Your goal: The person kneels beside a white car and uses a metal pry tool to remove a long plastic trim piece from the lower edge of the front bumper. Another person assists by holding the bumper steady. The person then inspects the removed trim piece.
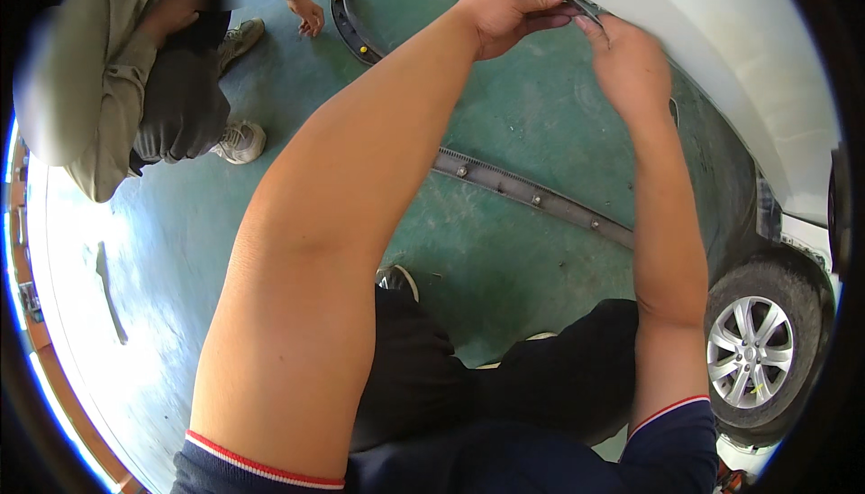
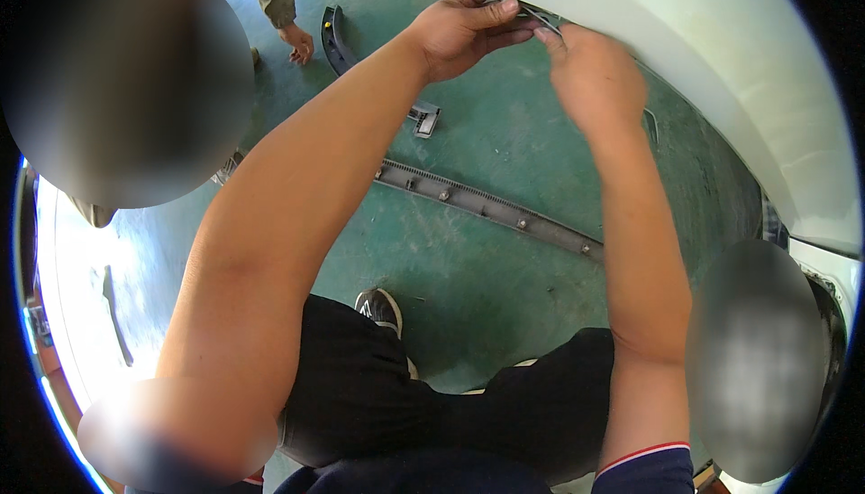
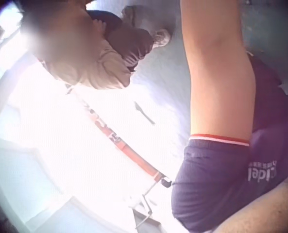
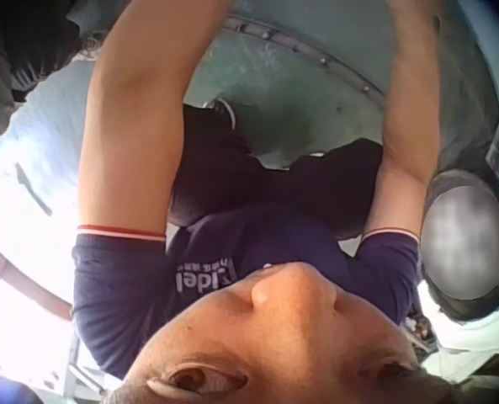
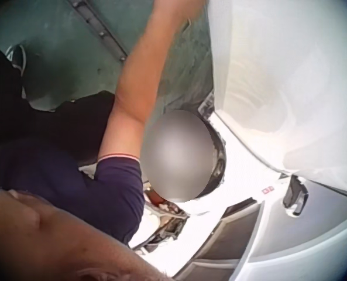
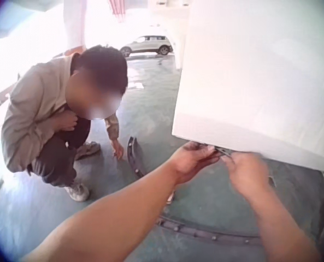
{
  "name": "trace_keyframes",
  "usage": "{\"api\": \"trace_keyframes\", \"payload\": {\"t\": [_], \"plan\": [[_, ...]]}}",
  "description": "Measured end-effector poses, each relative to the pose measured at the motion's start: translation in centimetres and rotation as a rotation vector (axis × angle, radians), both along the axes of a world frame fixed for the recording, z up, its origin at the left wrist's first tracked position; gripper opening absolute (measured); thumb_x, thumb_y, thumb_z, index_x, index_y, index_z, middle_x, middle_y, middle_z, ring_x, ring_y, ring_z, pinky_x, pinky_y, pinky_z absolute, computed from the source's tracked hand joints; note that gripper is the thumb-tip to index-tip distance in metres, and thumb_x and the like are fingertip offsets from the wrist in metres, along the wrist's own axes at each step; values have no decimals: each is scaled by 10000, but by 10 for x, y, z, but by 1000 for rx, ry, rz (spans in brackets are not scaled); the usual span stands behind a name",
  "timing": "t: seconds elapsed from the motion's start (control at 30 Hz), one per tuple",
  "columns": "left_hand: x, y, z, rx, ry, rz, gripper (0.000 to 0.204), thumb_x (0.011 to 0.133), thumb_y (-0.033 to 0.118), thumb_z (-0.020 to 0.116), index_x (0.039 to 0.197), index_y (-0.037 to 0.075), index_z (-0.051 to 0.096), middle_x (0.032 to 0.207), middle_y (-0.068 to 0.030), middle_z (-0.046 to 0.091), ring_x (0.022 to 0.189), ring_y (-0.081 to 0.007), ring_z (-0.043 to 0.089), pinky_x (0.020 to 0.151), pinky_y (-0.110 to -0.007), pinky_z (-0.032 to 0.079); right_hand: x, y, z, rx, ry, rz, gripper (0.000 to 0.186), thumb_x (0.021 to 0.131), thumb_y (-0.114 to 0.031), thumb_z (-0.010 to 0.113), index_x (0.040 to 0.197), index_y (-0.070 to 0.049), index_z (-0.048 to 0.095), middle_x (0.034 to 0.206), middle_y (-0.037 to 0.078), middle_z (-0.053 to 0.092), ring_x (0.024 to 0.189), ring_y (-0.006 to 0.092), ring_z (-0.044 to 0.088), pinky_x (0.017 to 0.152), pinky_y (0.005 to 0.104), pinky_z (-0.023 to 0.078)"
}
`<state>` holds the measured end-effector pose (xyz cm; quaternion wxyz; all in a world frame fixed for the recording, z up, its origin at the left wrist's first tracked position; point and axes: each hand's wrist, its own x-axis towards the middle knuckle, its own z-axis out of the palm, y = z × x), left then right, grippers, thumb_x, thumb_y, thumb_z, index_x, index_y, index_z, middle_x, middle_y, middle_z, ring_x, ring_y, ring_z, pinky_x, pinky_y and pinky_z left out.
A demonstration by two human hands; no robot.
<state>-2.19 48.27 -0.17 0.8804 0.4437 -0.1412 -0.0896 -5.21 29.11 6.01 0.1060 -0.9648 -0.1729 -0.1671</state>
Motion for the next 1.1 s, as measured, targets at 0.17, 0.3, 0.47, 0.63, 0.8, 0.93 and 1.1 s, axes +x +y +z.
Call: {"api": "trace_keyframes", "payload": {"t": [0.17, 0.3, 0.47, 0.63, 0.8, 0.93, 1.1], "plan": [[1, -4, -2, -55, 26, -17, 346, 1023, 148, 660, 1331, 9, 587, 1301, -120, 665, 1217, -253, 655, 1115, -369, 532, 4, -5, -3, 6, -34, 56, 417, 1024, -443, 595, 974, -50, 721, 852, 218, 693, 826, 451, 654, 734, 532, 508], [-3, -1, 4, -22, 62, 14, 354, 1022, 149, 665, 1319, -15, 565, 1293, -130, 667, 1209, -261, 660, 1085, -366, 549, 5, -1, -1, 15, -13, 66, 420, 1019, -432, 613, 953, -32, 723, 809, 214, 678, 777, 433, 646, 706, 512, 502], [-2, 1, 2, -27, 101, 17, 341, 980, 120, 727, 1278, 27, 588, 1217, -93, 660, 1121, -238, 660, 996, -385, 584, 11, -4, 4, 157, 277, 118, 455, 1016, -431, 623, 911, 3, 711, 680, 166, 601, 653, 310, 588, 637, 434, 469], [-3, 7, 1, 8, 92, 2, 364, 956, 120, 758, 1265, 27, 590, 1152, -72, 655, 1076, -228, 656, 994, -397, 578, 8, -3, 3, 339, 550, 107, 491, 1034, -441, 600, 894, 19, 701, 627, 77, 559, 613, 202, 545, 604, 380, 442], [-3, 12, 1, 49, 86, -34, 389, 939, 122, 779, 1268, 22, 597, 1186, -92, 676, 1083, -235, 670, 1009, -392, 582, -8, 2, -15, 352, 411, 90, 527, 1046, -485, 546, 923, 1, 710, 694, 124, 619, 691, 227, 621, 671, 398, 486], [-9, 12, 3, 47, 73, -36, 380, 945, 115, 766, 1269, -4, 608, 1200, -133, 723, 1061, -243, 715, 995, -374, 605, -22, -6, 3, 489, 618, 102, 495, 1065, -457, 505, 1025, 0, 691, 771, 92, 641, 721, 190, 600, 695, 363, 490], [-7, 13, 3, 82, 53, -64, 332, 987, 158, 720, 1263, 11, 608, 1218, -129, 708, 1119, -241, 703, 1050, -361, 578, -28, -16, 14, 715, 780, 185, 423, 1059, -391, 548, 1142, 5, 672, 871, 48, 629, 757, 140, 568, 716, 304, 507]]}}
